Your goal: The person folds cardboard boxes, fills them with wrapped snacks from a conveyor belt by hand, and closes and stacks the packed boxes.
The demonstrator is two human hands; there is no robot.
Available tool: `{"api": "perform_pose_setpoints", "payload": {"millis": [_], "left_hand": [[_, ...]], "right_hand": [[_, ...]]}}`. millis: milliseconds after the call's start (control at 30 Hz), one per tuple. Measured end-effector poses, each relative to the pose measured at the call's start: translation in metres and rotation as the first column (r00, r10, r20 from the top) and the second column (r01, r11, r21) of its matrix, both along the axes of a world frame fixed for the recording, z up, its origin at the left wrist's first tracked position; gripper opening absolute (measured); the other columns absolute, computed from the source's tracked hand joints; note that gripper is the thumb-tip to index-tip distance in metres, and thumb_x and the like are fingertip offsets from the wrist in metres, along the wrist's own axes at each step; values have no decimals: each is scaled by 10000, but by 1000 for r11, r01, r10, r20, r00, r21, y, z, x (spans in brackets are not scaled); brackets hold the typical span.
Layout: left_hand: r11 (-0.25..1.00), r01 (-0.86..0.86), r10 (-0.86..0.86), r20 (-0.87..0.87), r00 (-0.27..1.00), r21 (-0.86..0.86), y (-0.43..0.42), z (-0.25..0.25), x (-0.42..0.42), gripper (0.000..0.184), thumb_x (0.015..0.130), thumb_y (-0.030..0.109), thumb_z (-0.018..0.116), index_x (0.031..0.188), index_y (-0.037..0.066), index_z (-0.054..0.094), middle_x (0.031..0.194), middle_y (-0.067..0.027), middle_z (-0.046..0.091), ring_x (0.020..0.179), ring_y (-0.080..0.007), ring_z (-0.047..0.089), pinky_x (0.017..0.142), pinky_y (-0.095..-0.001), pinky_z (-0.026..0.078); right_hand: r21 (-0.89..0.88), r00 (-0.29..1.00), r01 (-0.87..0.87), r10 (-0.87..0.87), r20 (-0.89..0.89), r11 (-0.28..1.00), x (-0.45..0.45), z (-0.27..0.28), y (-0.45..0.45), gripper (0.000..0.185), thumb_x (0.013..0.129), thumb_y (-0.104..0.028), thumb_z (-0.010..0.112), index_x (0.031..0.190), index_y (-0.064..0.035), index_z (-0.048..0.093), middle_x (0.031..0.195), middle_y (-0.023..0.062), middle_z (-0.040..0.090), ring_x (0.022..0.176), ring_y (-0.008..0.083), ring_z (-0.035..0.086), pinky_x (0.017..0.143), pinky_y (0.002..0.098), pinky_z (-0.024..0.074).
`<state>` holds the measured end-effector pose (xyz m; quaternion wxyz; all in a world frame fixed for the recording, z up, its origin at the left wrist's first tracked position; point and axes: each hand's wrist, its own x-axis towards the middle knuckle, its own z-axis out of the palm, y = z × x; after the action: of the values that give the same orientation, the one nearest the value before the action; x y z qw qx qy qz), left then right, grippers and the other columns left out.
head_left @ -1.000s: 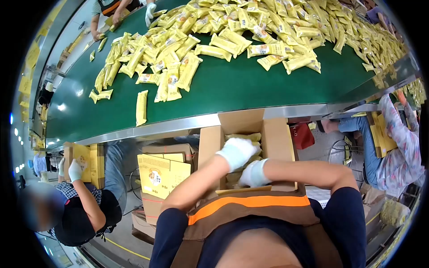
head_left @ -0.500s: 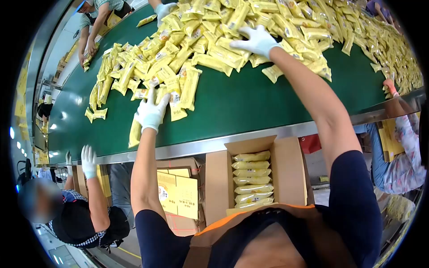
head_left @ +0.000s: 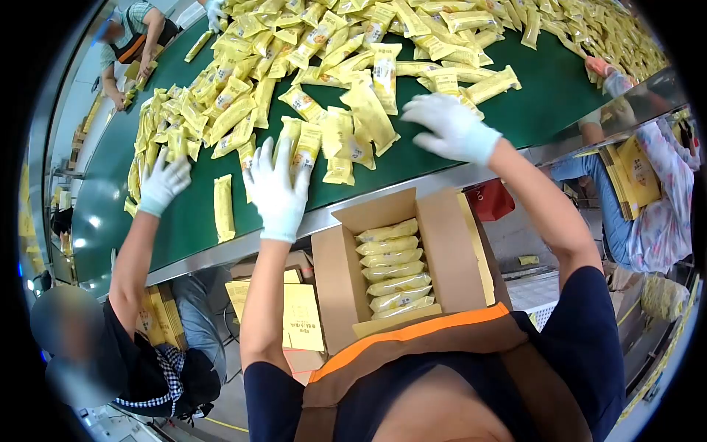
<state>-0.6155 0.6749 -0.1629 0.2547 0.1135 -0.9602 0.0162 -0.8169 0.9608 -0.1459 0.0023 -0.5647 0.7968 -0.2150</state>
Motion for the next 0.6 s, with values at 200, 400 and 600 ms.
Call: {"api": "perform_pose_setpoints", "payload": {"millis": [200, 400, 600], "left_hand": [[956, 207, -200, -53, 978, 210, 45, 46, -22, 636, 766, 54, 642, 1381, 48, 477, 1377, -184, 503, 1197, -375, 518, 1030, -462, 406], [924, 376, -371, -70, 926, 65, 78, 69, -52, 639, 772, -20, 564, 1401, 51, 474, 1327, -171, 552, 1235, -373, 509, 1013, -434, 419], [921, 381, -389, 278, 878, 85, 78, 31, -68, 740, 774, 498, 709, 1381, 126, 510, 1448, -118, 466, 1378, -378, 359, 1107, -605, 258]], "right_hand": [[88, 907, 121, -75, -414, 989, -43, -5, 42, 320, 827, -80, 557, 1129, -163, 622, 1232, 85, 582, 1198, 311, 537, 1029, 416, 407], [40, 902, 428, -424, -84, 903, -51, 45, 33, 287, 810, -277, 625, 1019, -82, 611, 982, 170, 673, 942, 357, 653, 838, 435, 503], [54, 702, 680, -671, 238, 731, -52, 22, 40, 580, 817, -479, 628, 1182, -35, 552, 985, 236, 671, 943, 391, 656, 842, 428, 514]]}}
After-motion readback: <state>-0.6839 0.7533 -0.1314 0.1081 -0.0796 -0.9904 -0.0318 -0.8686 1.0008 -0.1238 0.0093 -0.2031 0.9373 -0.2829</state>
